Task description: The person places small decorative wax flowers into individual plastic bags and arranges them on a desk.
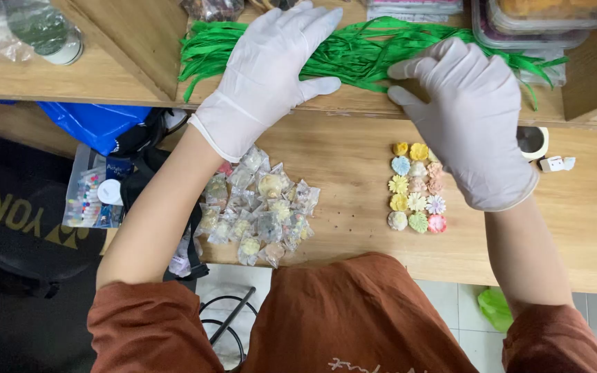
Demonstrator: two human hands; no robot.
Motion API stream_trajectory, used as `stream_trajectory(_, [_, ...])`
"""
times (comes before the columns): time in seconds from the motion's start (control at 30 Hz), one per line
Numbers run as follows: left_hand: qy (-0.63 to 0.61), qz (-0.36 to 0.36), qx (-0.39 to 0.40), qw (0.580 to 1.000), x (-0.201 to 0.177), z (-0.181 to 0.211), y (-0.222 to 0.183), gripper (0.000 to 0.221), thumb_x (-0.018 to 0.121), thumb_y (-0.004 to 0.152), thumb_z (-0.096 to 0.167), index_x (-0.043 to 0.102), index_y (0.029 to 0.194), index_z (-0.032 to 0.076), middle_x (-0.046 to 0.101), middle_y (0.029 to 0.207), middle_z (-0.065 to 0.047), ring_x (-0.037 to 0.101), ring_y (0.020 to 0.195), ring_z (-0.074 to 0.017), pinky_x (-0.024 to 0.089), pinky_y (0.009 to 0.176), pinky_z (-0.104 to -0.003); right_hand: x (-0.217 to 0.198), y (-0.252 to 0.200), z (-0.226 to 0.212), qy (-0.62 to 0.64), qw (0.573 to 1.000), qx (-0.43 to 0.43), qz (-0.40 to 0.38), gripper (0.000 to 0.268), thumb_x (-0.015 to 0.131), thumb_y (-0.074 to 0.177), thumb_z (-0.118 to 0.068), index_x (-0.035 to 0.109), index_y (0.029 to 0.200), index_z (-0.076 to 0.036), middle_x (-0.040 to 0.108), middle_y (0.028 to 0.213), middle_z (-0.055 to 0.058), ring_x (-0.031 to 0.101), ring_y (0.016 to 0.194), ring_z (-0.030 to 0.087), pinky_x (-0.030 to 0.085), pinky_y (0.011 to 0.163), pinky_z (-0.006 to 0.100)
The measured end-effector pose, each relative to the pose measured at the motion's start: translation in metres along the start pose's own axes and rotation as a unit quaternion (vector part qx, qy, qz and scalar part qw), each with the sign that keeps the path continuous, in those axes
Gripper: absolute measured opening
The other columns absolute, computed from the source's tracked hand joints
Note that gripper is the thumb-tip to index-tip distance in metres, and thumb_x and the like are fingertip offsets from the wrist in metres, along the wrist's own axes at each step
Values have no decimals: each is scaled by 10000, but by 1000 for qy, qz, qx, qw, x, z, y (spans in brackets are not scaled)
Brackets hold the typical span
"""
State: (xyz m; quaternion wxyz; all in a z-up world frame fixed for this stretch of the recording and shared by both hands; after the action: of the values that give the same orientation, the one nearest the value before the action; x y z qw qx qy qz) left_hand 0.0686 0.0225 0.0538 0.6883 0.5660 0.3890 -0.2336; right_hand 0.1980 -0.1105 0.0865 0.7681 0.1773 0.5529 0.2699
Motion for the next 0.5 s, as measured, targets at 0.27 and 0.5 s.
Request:
stream_trajectory(0.27, [-74, 64, -111, 989, -81, 48, -48, 646, 869, 992, 210, 501, 1508, 87, 565, 1508, -121, 531, 1410, -295, 427, 1189, -390, -19, -28, 4, 65, 995, 21, 67, 212, 813, 933, -156, 682, 1099, -152, 571, 1010, -5, 577, 981, 186, 432, 859, 319])
stream_trajectory(0.5, [-397, 510, -413, 643, -8, 60, -220, 324, 544, 1061, 0, 512, 1383, -4, 576, 1447, -144, 632, 1335, -243, 506, 1183, -370, 16, -98, -133, 519, 845, 98, -86, 463, 920, 708, -380, 631, 942, -103, 692, 833, 35, 676, 721, 157, 547, 659, 318])
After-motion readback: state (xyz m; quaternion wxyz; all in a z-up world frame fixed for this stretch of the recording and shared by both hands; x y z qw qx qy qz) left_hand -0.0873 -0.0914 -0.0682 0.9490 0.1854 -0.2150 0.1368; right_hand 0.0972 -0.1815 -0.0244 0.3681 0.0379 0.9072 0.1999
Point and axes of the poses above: each hand's wrist, its own y-axis towards the middle knuckle, its own x-axis out of the palm, z = x × y, the point moved 9 cm from there along y, towards the middle knuckle
